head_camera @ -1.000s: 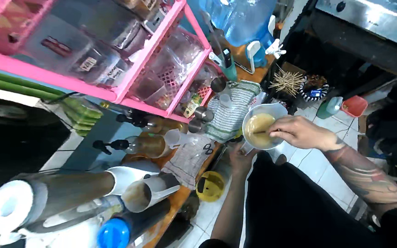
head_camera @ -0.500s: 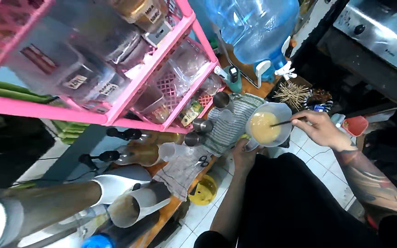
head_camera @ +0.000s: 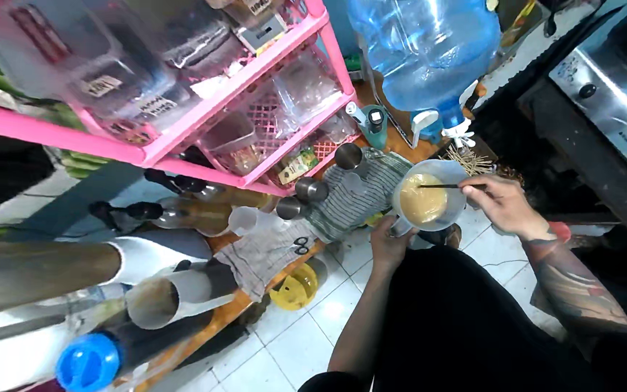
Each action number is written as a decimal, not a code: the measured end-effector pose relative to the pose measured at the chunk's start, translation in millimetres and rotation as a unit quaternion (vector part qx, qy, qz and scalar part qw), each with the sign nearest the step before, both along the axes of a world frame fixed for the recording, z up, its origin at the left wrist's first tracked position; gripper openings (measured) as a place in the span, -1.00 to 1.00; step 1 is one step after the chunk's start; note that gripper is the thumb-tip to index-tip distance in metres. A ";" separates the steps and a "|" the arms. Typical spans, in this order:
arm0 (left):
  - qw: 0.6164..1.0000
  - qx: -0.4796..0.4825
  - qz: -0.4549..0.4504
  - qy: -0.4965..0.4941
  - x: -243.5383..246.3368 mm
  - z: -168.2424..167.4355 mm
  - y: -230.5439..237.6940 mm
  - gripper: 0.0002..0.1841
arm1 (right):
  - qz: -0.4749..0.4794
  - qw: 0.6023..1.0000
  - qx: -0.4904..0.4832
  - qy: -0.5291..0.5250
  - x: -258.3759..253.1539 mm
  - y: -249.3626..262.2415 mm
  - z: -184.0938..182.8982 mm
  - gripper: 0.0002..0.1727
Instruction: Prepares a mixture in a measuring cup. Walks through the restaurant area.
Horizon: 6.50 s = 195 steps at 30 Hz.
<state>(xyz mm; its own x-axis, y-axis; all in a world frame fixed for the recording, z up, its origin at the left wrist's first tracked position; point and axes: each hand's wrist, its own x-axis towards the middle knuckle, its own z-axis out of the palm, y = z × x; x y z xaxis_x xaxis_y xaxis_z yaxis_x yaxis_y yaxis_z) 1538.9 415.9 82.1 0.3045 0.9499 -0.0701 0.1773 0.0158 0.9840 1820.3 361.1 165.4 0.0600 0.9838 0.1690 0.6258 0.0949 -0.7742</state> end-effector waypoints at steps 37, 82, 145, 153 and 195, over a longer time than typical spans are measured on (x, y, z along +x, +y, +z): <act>0.993 -0.013 0.117 -0.003 64.2 -12.4 -41.0 -0.71 | 0.187 0.978 0.002 -0.096 67.2 59.1 -1.3 -0.73; 0.995 -0.065 0.056 -0.053 64.2 -31.5 -31.7 -0.71 | 0.127 0.984 -0.110 -0.061 66.5 51.0 10.5 -0.70; 0.988 -0.126 -0.077 -0.054 155.7 -112.9 38.2 -0.61 | 0.068 0.943 -0.101 -0.311 121.3 74.9 -64.2 -0.39; 0.980 -0.177 -0.046 -0.080 165.6 -122.3 41.3 -0.51 | 0.035 0.944 -0.061 -0.324 116.5 66.1 -77.6 -0.37; 0.965 -0.228 0.085 -0.095 183.7 -127.9 31.3 -0.65 | 0.020 0.954 -0.128 -0.269 111.3 60.1 -82.0 -0.19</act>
<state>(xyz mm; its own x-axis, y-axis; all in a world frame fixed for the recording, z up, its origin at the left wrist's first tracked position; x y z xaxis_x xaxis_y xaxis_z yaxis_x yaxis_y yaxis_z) 1722.6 447.2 -45.8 0.1948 0.8706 -0.4518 -0.0491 0.4687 0.8820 1931.6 421.2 83.4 -0.0052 0.9967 -0.0814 0.9391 -0.0231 -0.3429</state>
